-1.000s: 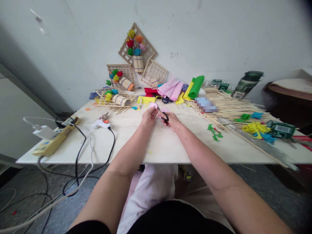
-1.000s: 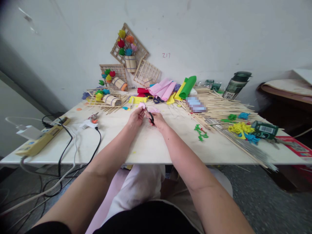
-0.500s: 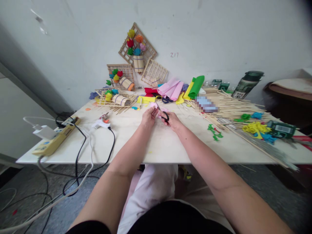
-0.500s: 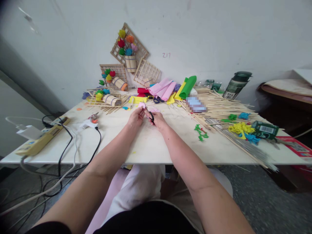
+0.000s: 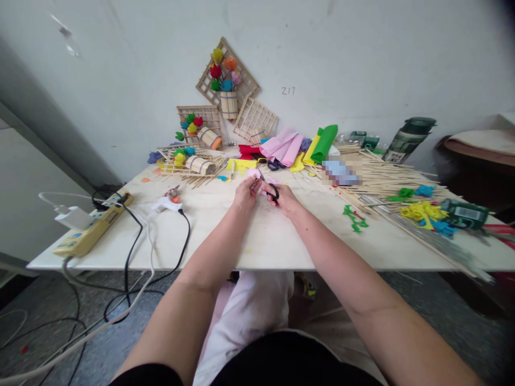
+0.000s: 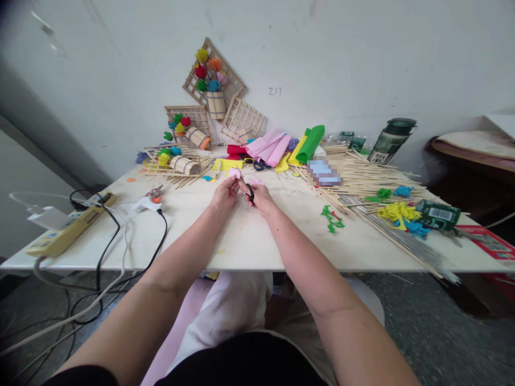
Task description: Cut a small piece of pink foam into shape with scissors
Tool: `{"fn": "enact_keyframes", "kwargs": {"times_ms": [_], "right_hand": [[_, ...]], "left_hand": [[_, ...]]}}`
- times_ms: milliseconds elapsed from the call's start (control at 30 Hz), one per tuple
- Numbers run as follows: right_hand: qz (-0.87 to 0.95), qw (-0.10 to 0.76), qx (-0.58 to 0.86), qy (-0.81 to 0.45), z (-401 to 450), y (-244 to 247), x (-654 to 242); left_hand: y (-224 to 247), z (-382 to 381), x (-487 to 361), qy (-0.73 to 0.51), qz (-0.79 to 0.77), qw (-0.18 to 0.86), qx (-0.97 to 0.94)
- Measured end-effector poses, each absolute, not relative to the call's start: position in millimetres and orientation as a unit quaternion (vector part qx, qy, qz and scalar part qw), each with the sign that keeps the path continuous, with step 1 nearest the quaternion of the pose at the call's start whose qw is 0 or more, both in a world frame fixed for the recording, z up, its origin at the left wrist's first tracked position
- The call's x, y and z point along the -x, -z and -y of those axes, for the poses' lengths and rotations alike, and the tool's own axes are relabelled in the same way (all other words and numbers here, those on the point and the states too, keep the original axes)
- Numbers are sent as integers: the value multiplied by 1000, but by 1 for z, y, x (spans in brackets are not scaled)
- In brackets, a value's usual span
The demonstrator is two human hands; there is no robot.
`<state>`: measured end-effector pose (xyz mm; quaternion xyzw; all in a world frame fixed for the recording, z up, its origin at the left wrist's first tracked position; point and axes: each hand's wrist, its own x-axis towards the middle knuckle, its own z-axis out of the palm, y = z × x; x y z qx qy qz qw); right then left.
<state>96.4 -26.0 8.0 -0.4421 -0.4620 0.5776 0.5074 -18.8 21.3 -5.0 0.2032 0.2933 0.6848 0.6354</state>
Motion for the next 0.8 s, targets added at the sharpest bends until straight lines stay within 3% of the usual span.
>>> {"fn": "enact_keyframes", "kwargs": {"times_ms": [800], "right_hand": [[487, 501, 440, -564, 22, -3, -94]], "left_hand": [[5, -23, 20, -691, -298, 633, -183]]}}
